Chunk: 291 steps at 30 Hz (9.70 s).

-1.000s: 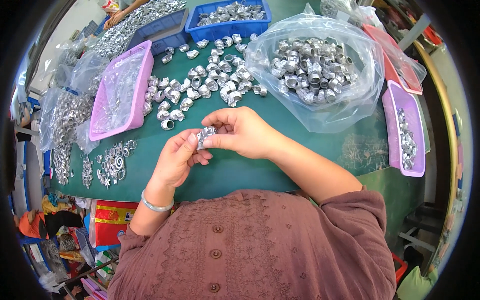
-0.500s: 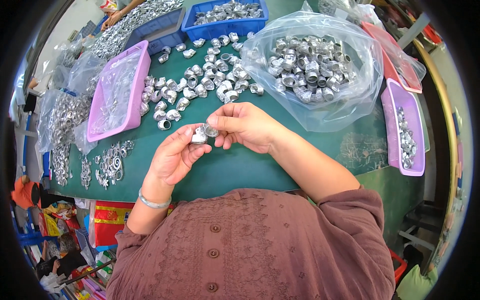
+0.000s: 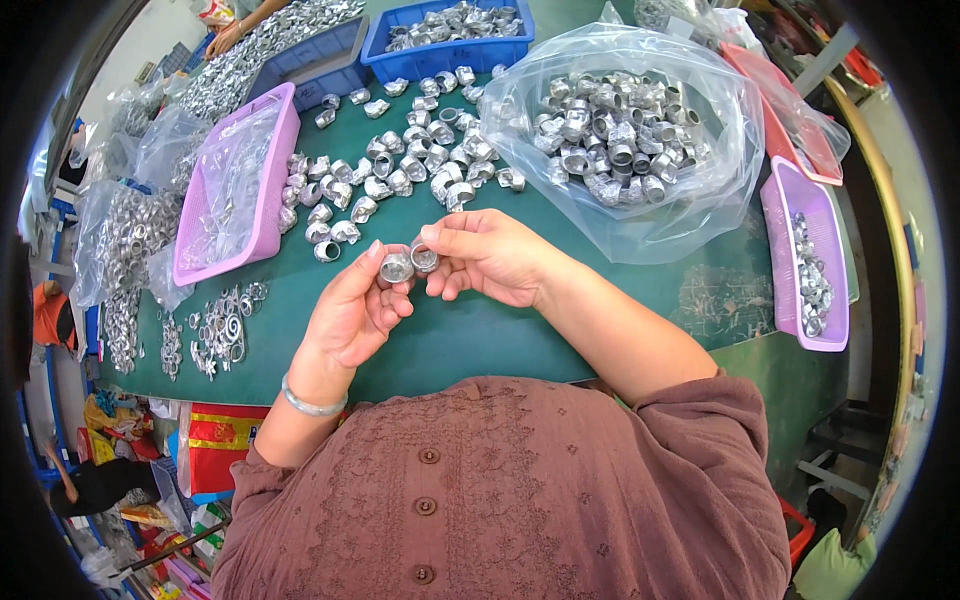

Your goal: The person assembles small metal components and rings by hand, picking them from bins and bags on a green worktable and joining them together.

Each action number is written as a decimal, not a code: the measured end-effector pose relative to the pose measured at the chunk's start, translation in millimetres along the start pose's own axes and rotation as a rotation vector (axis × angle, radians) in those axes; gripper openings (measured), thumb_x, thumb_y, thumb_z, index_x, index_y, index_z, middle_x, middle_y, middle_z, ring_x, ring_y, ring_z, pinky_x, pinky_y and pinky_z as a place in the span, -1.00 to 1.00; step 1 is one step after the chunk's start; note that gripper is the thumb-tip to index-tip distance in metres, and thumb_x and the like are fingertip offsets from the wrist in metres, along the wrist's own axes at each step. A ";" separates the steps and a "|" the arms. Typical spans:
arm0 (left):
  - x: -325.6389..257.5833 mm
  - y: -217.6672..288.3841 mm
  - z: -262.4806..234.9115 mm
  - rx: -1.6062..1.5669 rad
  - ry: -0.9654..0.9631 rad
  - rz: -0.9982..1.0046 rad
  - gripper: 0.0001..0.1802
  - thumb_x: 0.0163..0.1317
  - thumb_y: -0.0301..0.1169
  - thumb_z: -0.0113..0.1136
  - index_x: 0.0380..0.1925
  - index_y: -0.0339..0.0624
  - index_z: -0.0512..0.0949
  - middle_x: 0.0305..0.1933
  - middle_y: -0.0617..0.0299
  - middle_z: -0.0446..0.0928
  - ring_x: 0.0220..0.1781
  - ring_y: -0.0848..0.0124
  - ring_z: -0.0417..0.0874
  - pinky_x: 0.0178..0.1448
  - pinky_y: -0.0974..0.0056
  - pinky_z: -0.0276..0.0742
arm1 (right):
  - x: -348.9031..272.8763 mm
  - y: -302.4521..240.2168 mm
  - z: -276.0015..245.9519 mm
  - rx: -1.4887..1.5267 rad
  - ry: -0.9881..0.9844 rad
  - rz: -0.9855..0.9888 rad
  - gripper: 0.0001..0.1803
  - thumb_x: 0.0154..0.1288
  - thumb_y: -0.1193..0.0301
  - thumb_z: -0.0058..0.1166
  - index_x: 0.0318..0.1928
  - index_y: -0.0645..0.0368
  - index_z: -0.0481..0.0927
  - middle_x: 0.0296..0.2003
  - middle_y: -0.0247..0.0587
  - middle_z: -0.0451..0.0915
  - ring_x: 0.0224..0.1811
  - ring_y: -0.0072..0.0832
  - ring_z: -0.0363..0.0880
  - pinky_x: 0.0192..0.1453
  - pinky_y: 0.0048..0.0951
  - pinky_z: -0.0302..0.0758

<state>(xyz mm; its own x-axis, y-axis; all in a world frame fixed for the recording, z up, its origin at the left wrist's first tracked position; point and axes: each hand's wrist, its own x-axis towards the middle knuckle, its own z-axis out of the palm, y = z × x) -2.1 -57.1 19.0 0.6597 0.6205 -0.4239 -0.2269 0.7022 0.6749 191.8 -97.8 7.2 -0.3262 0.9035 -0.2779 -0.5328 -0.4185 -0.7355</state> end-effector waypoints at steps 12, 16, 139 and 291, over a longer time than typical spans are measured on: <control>-2.9 2.3 5.4 0.125 0.053 0.064 -0.69 0.27 -0.15 0.00 -0.33 -0.20 0.44 -0.52 0.32 0.46 -0.62 0.52 0.55 -0.61 0.56 0.44 | 1.2 -0.6 -2.8 0.093 -0.159 -0.038 -0.67 0.28 0.31 -0.02 -0.09 0.33 0.45 -0.30 -0.17 0.54 -0.39 -0.46 0.55 -0.35 -0.52 0.47; -3.7 1.1 7.4 0.132 0.060 0.045 -0.69 0.26 -0.14 0.00 -0.40 -0.18 0.41 -0.54 0.33 0.45 -0.66 0.54 0.53 -0.63 0.56 0.42 | -0.9 0.2 -0.9 0.091 -0.160 -0.052 -0.69 0.28 0.33 -0.02 -0.09 0.32 0.45 -0.31 -0.20 0.53 -0.39 -0.49 0.55 -0.35 -0.54 0.47; -14.8 -3.8 -52.2 1.731 0.154 0.849 -0.27 -0.10 -0.26 0.29 0.13 -0.17 0.29 0.24 -0.05 0.17 0.29 0.05 0.18 0.36 -0.05 -0.09 | 3.1 13.0 8.8 -1.778 0.137 -0.715 -0.65 -0.12 0.56 0.13 -0.21 0.16 0.44 -0.17 -0.14 0.47 0.04 -0.19 0.36 0.10 -0.23 0.24; -1.2 -27.1 0.6 1.227 0.159 0.970 -0.51 -0.08 -0.61 0.24 -0.05 -0.18 0.45 -0.14 0.20 0.37 -0.13 0.41 0.45 -0.05 0.37 0.44 | -69.7 -40.7 -10.1 -1.650 0.432 -0.881 -0.75 0.01 0.60 -0.01 -0.22 0.19 0.47 -0.26 -0.08 0.43 -0.16 -0.12 0.46 -0.10 -0.28 0.42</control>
<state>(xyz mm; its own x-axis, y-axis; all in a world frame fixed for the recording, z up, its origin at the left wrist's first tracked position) 3.7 -77.0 1.6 0.5168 0.7334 0.4416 0.2468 -0.6216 0.7435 244.1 -142.8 50.2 -0.0916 0.8467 0.5242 0.8287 0.3567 -0.4312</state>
